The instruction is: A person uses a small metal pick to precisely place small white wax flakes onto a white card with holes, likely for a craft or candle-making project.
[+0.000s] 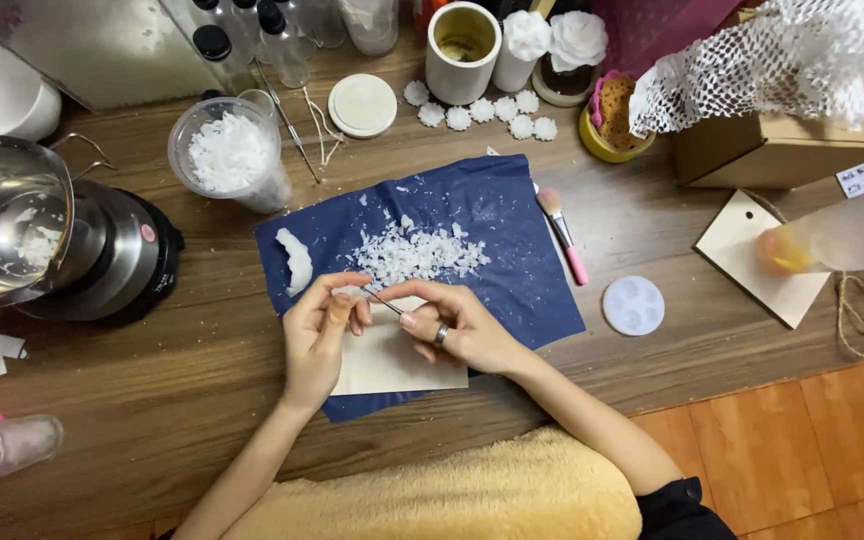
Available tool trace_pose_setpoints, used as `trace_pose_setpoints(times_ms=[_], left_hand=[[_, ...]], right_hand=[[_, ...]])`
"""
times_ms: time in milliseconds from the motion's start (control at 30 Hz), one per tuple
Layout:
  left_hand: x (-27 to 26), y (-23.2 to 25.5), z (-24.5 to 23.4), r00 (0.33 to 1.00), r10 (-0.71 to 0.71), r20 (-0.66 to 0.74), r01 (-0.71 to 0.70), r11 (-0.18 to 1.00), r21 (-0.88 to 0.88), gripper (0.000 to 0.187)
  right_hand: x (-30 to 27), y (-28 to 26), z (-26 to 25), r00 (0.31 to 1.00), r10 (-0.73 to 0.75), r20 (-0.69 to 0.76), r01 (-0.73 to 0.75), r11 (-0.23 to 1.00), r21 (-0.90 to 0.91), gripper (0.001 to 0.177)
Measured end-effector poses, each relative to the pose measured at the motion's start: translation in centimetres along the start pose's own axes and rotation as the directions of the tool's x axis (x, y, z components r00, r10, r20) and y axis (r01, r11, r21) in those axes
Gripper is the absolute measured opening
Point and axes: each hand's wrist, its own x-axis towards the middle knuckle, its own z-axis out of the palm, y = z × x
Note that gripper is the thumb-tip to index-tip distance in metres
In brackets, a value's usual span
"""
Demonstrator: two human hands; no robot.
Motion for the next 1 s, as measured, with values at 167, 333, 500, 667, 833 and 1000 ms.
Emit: trace_pose_setpoints(times_ms=[167,333,500,667,833,1000], left_hand=[[-0.2,0.1,-0.1,1.0,-0.009,0.017,0.009,1.0,-0.009,0.037],[-0.1,-0.1,-0.3,1.0,-0.009,0.013,0.01,1.0,-0.013,0.037],[0.1,0.5,-0.1,1.0,-0.009,-0.01,0.009,1.0,0.014,0.028],[0.1,0.8,0.0,1.0,-0.012,0.011,0.012,1.0,-0.018,0.029],[0.0,-0.4,-0.2,0.999,-0.045,0.027,0.046,0.999,-0.005,0.034],[-0.3,-1.2,-0.5,0.999,-0.016,0.042,0.015,1.0,0.014,0.03]], right_hand=[[-0.1,0.1,-0.1,1.0,0.014,-0.005,-0.014,1.0,-0.017,0.023],[-0.3,0.2,-0.5,0.999,0.039,-0.034,-0.037,0.998,0.056,0.03],[-0.1,0.2,-0.7,0.997,-0.074,-0.005,0.073,0.997,-0.023,0.028],[-0.4,0.5,-0.6,1.0,0.017,0.001,-0.017,1.0,0.001,0.029],[-0.3,0.9,-0.8,0.998,0.025,-0.056,-0.024,0.999,0.025,0.028],[-0.3,-2.2,0.4,1.0,0.017,-0.008,-0.017,0.998,0.068,0.043]])
